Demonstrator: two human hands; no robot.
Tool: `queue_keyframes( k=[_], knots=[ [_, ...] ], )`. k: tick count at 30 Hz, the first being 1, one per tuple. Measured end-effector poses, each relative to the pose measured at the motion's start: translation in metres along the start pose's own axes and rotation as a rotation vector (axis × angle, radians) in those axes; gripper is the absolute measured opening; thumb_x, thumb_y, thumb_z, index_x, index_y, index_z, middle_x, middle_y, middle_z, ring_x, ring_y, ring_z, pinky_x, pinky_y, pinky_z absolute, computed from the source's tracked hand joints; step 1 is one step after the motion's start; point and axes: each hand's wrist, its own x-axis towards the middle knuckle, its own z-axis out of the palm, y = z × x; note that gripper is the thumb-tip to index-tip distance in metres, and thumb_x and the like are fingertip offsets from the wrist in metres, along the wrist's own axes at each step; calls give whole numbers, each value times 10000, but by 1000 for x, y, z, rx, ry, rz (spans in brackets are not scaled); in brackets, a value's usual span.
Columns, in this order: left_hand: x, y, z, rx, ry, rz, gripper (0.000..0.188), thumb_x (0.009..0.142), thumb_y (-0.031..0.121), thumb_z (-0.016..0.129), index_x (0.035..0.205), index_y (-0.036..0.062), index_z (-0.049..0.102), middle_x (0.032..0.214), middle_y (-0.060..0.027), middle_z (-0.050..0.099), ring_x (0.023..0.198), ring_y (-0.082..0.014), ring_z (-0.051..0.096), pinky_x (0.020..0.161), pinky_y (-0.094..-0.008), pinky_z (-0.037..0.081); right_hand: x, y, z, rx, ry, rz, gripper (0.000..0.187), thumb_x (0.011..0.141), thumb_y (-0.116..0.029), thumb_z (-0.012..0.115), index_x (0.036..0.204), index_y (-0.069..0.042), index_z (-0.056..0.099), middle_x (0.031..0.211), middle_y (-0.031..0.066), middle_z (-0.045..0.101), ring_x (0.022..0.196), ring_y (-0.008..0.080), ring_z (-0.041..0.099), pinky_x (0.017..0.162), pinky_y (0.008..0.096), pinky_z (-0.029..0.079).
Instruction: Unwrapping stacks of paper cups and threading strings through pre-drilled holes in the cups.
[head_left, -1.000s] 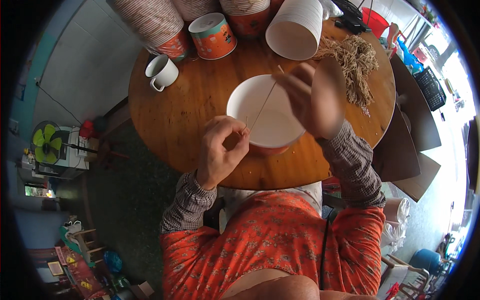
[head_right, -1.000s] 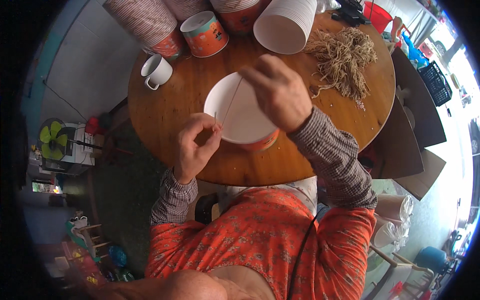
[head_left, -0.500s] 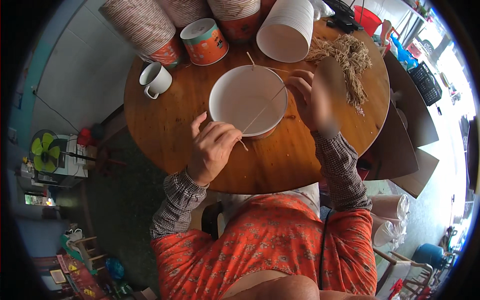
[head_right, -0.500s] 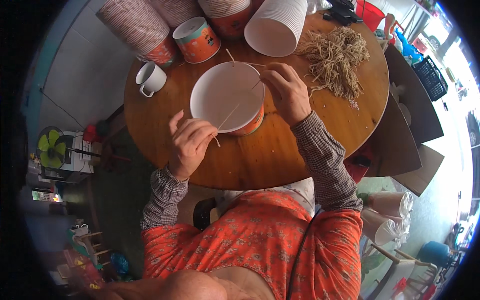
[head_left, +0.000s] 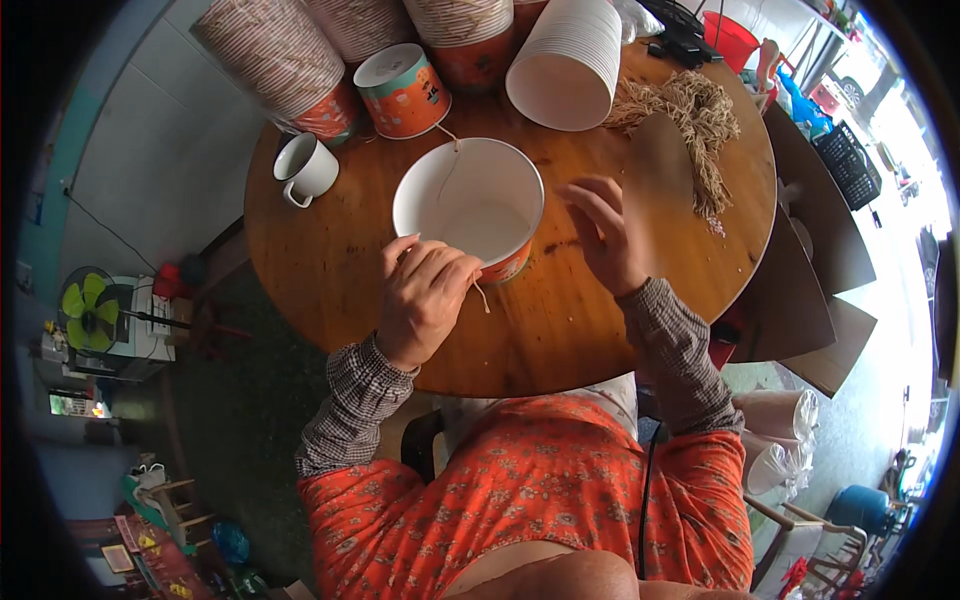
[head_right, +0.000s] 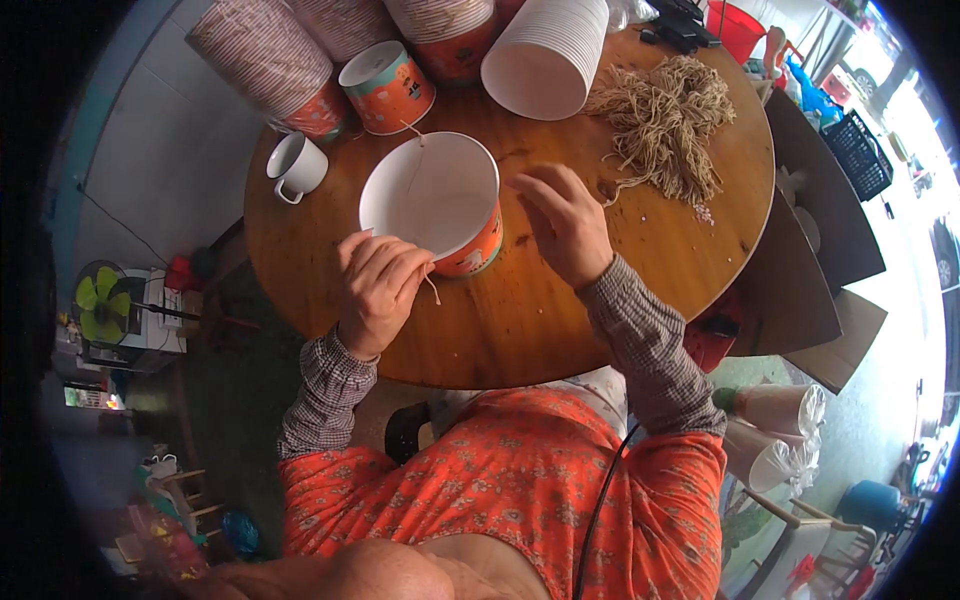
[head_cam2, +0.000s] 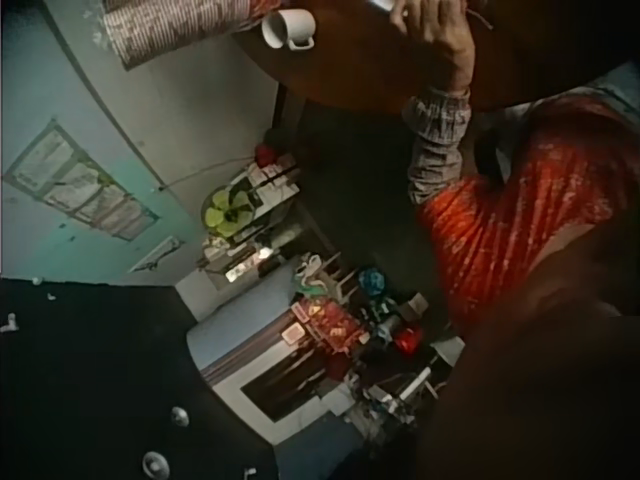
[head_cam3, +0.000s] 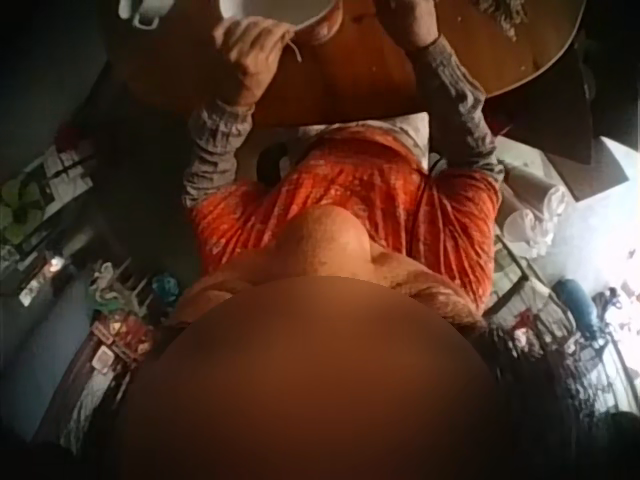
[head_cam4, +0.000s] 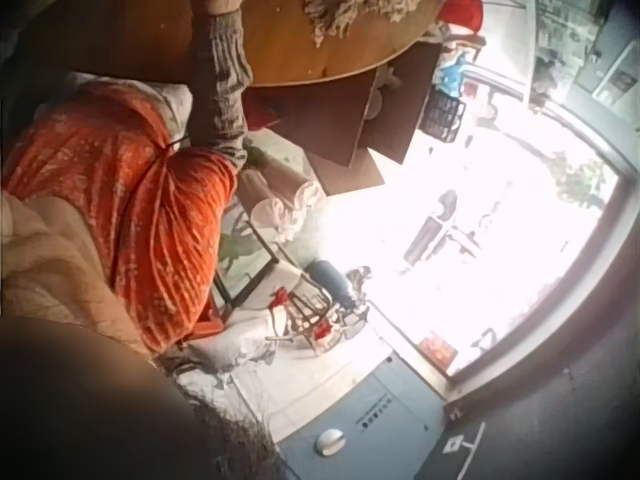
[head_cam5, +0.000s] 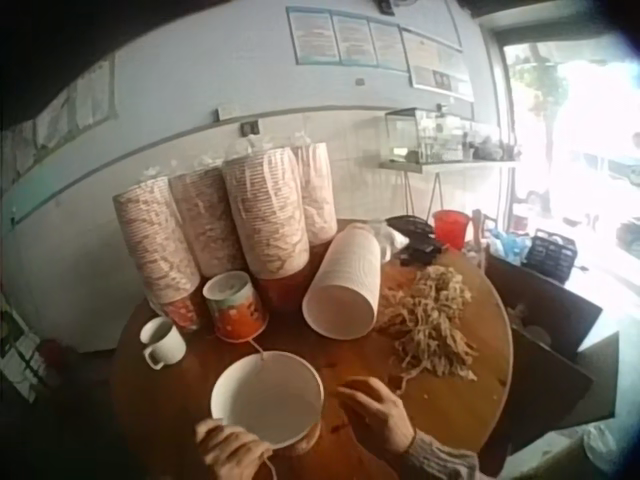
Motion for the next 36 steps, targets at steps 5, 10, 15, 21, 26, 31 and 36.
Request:
queue_keyframes(
  k=[5, 10, 15, 21, 26, 31, 36],
  knots=[
    [-8, -7, -7, 6, -48, 18, 143, 791, 63, 688, 911, 113, 628, 866, 9, 629, 894, -163, 617, 967, -412, 371, 51, -9, 10, 52, -307, -209, 232, 822, -25, 630, 1049, -60, 663, 1126, 85, 643, 974, 290, 606, 809, 389, 527],
    [-14, -16, -19, -10, -82, 48, 129, 787, 51, 679, 893, 108, 633, 877, -7, 634, 912, -174, 625, 981, -422, 371, 95, -30, 51, -389, -815, -315, 211, 843, -139, 607, 1029, -102, 699, 1089, 72, 681, 1017, 248, 637, 789, 343, 549],
    [-23, -22, -20, -86, -46, -45, 119, 797, 64, 698, 894, 94, 636, 894, -18, 638, 894, -192, 624, 969, -422, 380, 104, -36, 50, -551, -1202, -192, 375, 858, -457, 631, 944, -105, 727, 918, 85, 717, 881, 281, 681, 745, 406, 534],
    [-31, -35, -18, -55, -4, -38, 151, 799, 72, 705, 935, 105, 647, 888, -11, 635, 882, -191, 617, 965, -416, 380, 115, -23, -12, -135, -1231, 3, 300, 885, -389, 643, 890, -96, 706, 812, 77, 674, 711, 243, 634, 659, 349, 509],
    [-26, -33, -15, -51, 5, -34, 155, 801, 67, 698, 938, 118, 645, 890, 1, 626, 874, -183, 613, 958, -409, 377, 55, 1, -29, 48, -831, 166, 225, 845, -142, 686, 1040, -57, 617, 884, 93, 646, 729, 215, 640, 664, 331, 520],
    [-21, -29, -13, -5, -3, -31, 170, 796, 60, 689, 941, 133, 638, 900, 14, 609, 865, -169, 604, 935, -398, 377, -9, -11, -1, 78, -316, 144, 366, 786, -55, 682, 1127, -102, 560, 1136, 112, 607, 872, 265, 655, 742, 353, 550],
    [-18, -27, -15, -11, -26, -8, 215, 775, 40, 707, 964, 125, 647, 920, 3, 628, 884, -183, 609, 911, -398, 383, -40, -21, 17, 14, -58, 73, 295, 764, -24, 690, 1042, -112, 640, 1161, 119, 586, 858, 259, 639, 690, 363, 553]
  ],
)
